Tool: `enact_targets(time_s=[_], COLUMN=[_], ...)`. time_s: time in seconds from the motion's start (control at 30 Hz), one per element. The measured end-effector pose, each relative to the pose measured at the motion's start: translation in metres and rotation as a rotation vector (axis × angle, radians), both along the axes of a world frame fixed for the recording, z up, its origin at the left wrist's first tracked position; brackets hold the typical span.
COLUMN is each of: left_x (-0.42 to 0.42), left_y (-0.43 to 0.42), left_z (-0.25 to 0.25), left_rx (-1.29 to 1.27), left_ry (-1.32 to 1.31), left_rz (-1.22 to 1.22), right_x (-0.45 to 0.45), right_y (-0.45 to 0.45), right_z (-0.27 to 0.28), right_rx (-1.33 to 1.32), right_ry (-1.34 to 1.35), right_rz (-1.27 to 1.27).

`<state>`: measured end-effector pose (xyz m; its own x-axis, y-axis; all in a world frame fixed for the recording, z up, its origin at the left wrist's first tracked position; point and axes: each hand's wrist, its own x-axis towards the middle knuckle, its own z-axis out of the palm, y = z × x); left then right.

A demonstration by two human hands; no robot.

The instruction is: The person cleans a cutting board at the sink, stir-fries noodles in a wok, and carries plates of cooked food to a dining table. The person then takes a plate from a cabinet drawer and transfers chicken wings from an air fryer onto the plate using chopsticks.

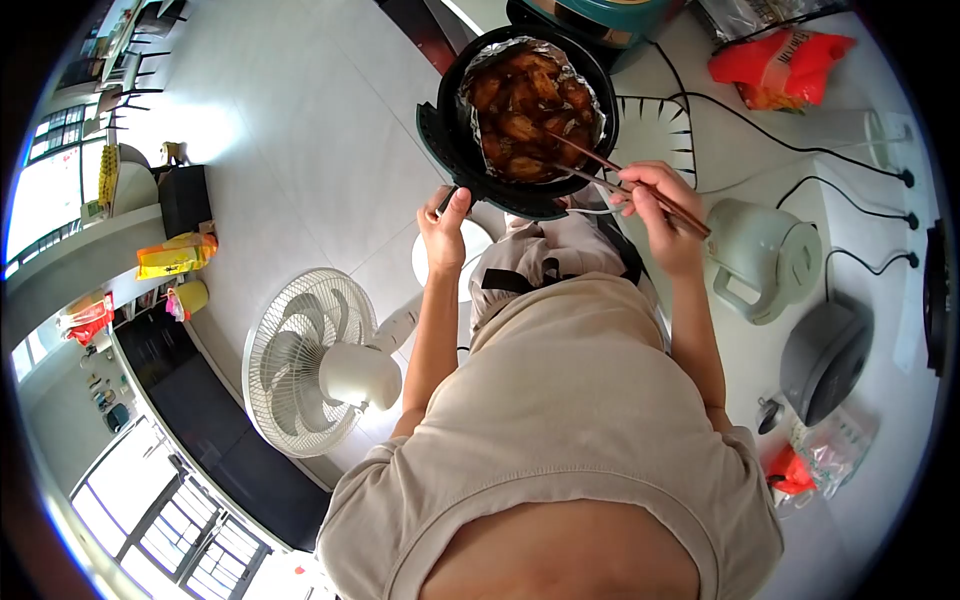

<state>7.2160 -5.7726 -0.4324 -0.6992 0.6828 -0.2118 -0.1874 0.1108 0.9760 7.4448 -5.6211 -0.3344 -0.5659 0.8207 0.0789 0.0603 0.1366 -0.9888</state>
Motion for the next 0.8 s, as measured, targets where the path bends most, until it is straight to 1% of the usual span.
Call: enact_targets(time_s=[0.1, 0.2, 0.27, 0.37, 0.4, 0.5, 0.53, 0.63, 0.7, 0.8], left_x=[0.002, 0.006, 0.007, 0.004, 0.003, 0.004, 0.004, 0.006, 0.007, 0.015], left_y=[0.000, 0.006, 0.009, 0.010, 0.011, 0.014, 0.014, 0.016, 0.014, 0.021], left_z=[-0.005, 0.006, 0.010, 0.007, 0.006, 0.013, 0.013, 0.010, 0.006, 0.008], left_rx=[-0.025, -0.026, -0.030, -0.063, -0.077, -0.057, -0.046, -0.004, 0.024, 0.032], left_ry=[0.030, 0.027, 0.037, 0.072, 0.086, 0.058, 0.039, -0.040, -0.128, -0.166], left_rz=[-0.020, -0.023, -0.030, -0.057, -0.070, -0.083, -0.085, -0.085, -0.084, -0.058], right_x=[-0.011, -0.012, -0.012, -0.019, -0.022, -0.019, -0.017, -0.005, 0.003, 0.021], right_y=[-0.004, -0.006, -0.007, -0.008, -0.007, -0.008, -0.007, -0.002, 0.002, 0.009], right_z=[-0.001, -0.011, -0.010, -0.006, -0.009, -0.019, -0.022, -0.018, -0.015, -0.012], right_rx=[0.192, 0.346, 0.418, 0.453, 0.533, 0.388, 0.229, -0.126, -0.205, -0.293], right_ry=[-0.021, -0.016, -0.016, -0.063, -0.112, -0.025, 0.046, 0.185, 0.230, 0.251], right_rz=[0.031, -0.017, -0.046, -0.018, 0.008, -0.040, -0.091, -0.242, -0.321, -0.459])
